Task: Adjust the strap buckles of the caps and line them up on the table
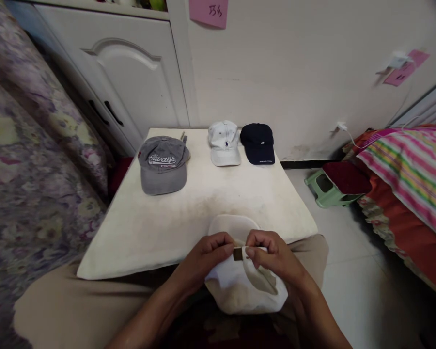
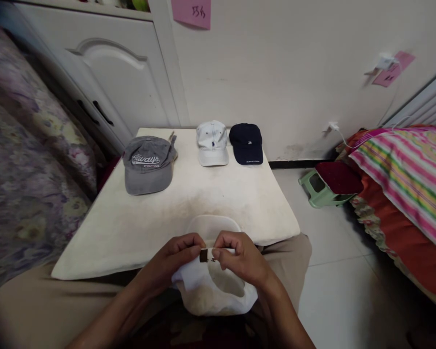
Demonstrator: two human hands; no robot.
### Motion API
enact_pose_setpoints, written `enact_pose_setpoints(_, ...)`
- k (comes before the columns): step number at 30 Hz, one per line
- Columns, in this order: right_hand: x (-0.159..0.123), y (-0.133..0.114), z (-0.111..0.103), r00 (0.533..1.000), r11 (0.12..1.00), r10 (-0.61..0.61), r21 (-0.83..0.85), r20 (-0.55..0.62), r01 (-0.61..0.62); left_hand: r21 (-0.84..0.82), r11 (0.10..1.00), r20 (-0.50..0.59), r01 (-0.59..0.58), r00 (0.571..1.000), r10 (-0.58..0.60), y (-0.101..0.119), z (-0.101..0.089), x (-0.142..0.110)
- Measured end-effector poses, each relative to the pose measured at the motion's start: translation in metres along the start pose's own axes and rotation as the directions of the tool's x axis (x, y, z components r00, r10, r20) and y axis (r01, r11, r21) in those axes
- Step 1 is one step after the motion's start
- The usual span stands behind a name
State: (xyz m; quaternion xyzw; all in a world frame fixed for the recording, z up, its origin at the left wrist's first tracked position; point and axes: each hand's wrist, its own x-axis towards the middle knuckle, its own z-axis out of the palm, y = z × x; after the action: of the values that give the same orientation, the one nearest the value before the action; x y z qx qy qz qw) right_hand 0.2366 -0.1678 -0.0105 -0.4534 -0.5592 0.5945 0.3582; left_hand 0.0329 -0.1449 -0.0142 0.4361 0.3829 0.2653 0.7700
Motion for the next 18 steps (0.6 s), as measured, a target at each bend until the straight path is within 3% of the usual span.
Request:
enact_pose_setpoints(6, -0.002, -0.001, 0.0, 1.0, 1.0, 0.009, 0.013, 0.008, -0.009, -0.109, 0.993, 0.14, 0.037, 0.99, -0.021, 0.003, -0.006, -0.003)
enact_pose_setpoints(18, -0.002, -0.002, 0.001, 1.0, 1.0, 0.008, -0.006, 0.0, -0.008, -0.101, 0.994, 0.03, 0.044, 0.999, -0.041, -0.007, -0.008, 0.002)
